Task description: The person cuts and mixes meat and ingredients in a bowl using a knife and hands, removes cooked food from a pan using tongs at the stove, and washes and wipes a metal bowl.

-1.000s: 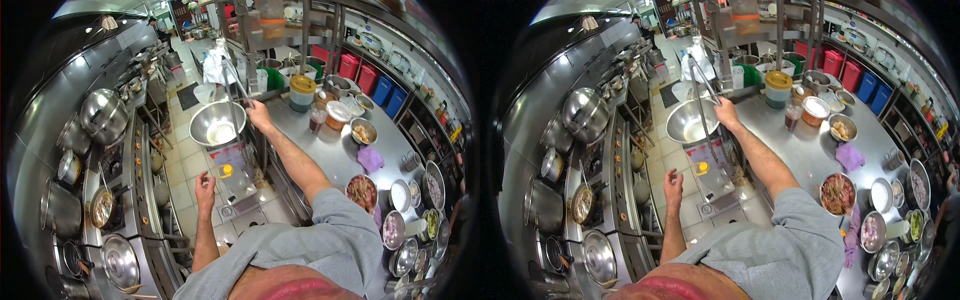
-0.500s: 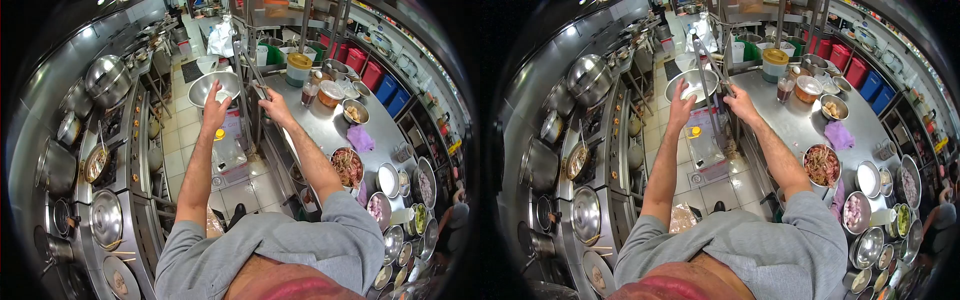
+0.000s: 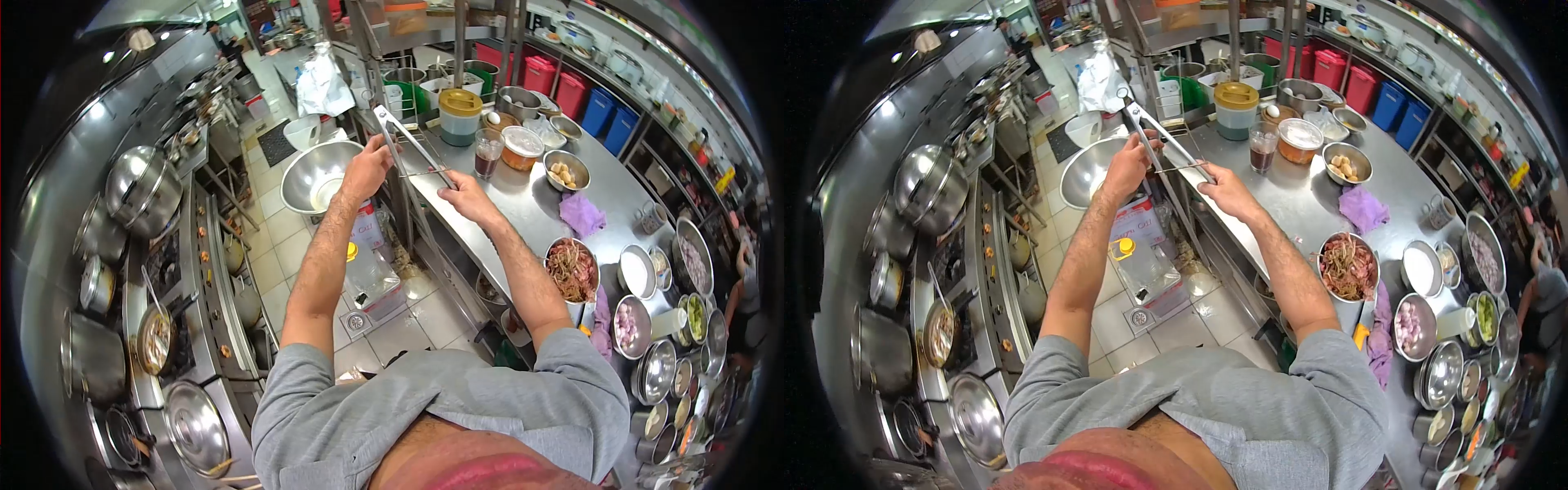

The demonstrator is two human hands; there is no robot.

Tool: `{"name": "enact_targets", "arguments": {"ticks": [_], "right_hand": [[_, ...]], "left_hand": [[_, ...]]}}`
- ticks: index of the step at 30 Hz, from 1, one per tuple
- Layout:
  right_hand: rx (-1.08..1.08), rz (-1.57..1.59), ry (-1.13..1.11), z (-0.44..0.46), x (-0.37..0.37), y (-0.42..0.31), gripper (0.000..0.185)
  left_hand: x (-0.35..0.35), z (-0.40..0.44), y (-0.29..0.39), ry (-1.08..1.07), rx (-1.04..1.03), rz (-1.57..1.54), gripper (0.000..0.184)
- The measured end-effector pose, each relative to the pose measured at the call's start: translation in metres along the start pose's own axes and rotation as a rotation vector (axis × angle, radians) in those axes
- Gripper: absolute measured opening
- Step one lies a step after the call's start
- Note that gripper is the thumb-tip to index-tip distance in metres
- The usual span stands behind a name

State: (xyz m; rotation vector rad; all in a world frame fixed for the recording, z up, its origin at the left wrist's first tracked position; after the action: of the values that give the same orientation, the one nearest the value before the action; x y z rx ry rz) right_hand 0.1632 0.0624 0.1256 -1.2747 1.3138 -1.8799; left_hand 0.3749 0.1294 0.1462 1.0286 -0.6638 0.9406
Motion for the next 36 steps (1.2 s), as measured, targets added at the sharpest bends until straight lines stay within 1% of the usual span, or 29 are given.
{"name": "enact_targets", "arguments": {"ticks": [1,2,3,4,5,6,7,8,9,10,12,14,16,17,18,19,20,21,22,23,24,25,26,28,29,30,32,33,36], "right_hand": [[-0.032,-0.019,0.038,0.002,0.003,-0.001,0.052],[-0.065,-0.038,0.076,0.005,0.006,-0.002,0.051],[-0.014,-0.03,0.061,0.012,0.008,0.002,0.05],[0.031,-0.031,0.069,0.012,0.014,0.006,0.049],[0.135,-0.074,0.11,0.012,0.018,0.006,0.048],[0.36,-0.115,0.168,0.032,0.023,0.043,0.047],[0.156,0.082,0.099,0.029,0.027,0.049,0.045],[0.028,-0.037,0.037,0.015,0.032,0.028,0.045],[0.079,-0.069,0.072,0.021,0.031,0.047,0.044],[0.143,-0.163,0.115,0.014,0.031,0.049,0.04],[0.12,-0.214,0.083,0.009,0.032,0.074,0.043],[-0.048,-0.105,0.049,-0.015,0.034,0.065,0.042],[-0.029,-0.097,0.083,-0.016,0.036,0.083,0.041],[-0.013,-0.079,0.172,-0.022,0.037,0.089,0.039],[0.009,-0.057,0.238,-0.027,0.038,0.094,0.039],[-0.074,-0.025,0.207,-0.037,0.043,0.074,0.037],[-0.073,-0.045,0.205,-0.04,0.046,0.066,0.034],[-0.065,0.032,0.255,-0.042,0.046,0.058,0.03],[-0.119,0.059,0.285,-0.045,0.045,0.043,0.026],[-0.139,0.118,0.298,-0.046,0.042,0.037,0.024],[-0.161,0.177,0.331,-0.046,0.041,0.036,0.022],[-0.16,0.17,0.3,-0.044,0.036,0.037,0.022],[-0.172,0.189,0.319,-0.044,0.033,0.038,0.021],[-0.19,0.207,0.334,-0.039,0.028,0.041,0.02],[-0.196,0.243,0.341,-0.035,0.025,0.045,0.019],[-0.199,0.281,0.348,-0.031,0.022,0.047,0.019],[-0.208,0.284,0.358,-0.02,0.017,0.044,0.019],[-0.215,0.287,0.379,-0.016,0.015,0.044,0.018],[-0.21,0.268,0.398,-0.005,0.012,0.045,0.018]], "left_hand": [[-0.002,0.005,-0.003,-0.027,-0.025,0.115,0.032],[-0.004,0.01,-0.013,-0.064,-0.019,0.115,0.025],[-0.009,0.02,-0.026,-0.111,-0.033,0.112,0.017],[-0.01,0.024,-0.031,-0.001,-0.14,0.135,0.018],[-0.01,0.031,-0.04,0.125,-0.23,0.188,0.015],[-0.002,0.039,-0.046,0.015,-0.058,0.095,0.019],[-0.003,0.051,-0.07,0.273,-0.274,0.247,0.023],[0.003,0.066,-0.085,0.334,-0.335,-0.168,0.026],[0.012,0.078,-0.099,0.37,-0.254,-0.223,0.023],[0.022,0.089,-0.099,0.399,-0.057,-0.277,0.022],[0.035,0.105,-0.089,0.452,0.042,-0.372,0.025],[0.041,0.132,-0.118,0.449,0.052,-0.381,0.026],[0.041,0.146,-0.161,0.469,0.1,-0.468,0.027],[0.042,0.149,-0.162,0.462,0.103,-0.333,0.026],[0.033,0.166,-0.213,0.503,0.03,-0.31,0.026],[0.038,0.162,-0.194,0.474,0.133,-0.3,0.027],[0.034,0.17,-0.216,0.558,0.068,-0.238,0.03],[0.032,0.173,-0.227,0.559,0.116,-0.232,0.03],[0.042,0.168,-0.202,0.575,0.231,-0.173,0.027],[0.04,0.175,-0.221,0.574,0.274,-0.15,0.026],[0.04,0.176,-0.224,0.574,0.282,-0.206,0.024],[0.039,0.175,-0.224,0.581,0.28,-0.253,0.023],[0.04,0.177,-0.223,0.582,0.267,-0.303,0.023],[0.043,0.18,-0.226,0.584,0.267,-0.305,0.023],[0.046,0.182,-0.229,0.536,0.289,-0.325,0.023],[0.043,0.189,-0.244,0.523,0.29,-0.256,0.023],[0.041,0.198,-0.254,0.44,0.405,-0.248,0.024],[0.041,0.202,-0.257,0.371,0.413,-0.211,0.025],[0.027,0.205,-0.258,0.349,0.457,-0.151,0.025]]}}
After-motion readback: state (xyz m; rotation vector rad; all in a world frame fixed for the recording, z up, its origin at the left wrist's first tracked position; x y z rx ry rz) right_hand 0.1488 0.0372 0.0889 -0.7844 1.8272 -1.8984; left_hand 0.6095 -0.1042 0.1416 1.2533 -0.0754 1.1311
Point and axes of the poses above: each hand's wrist, its own z-axis towards the middle knuckle, its own x-axis out of the back of the hand, y = z × x, the point moved 2 cm from there along z, towards the middle knuckle, and after that the axes turned 15 degrees about -y, right-handed, at the moved point
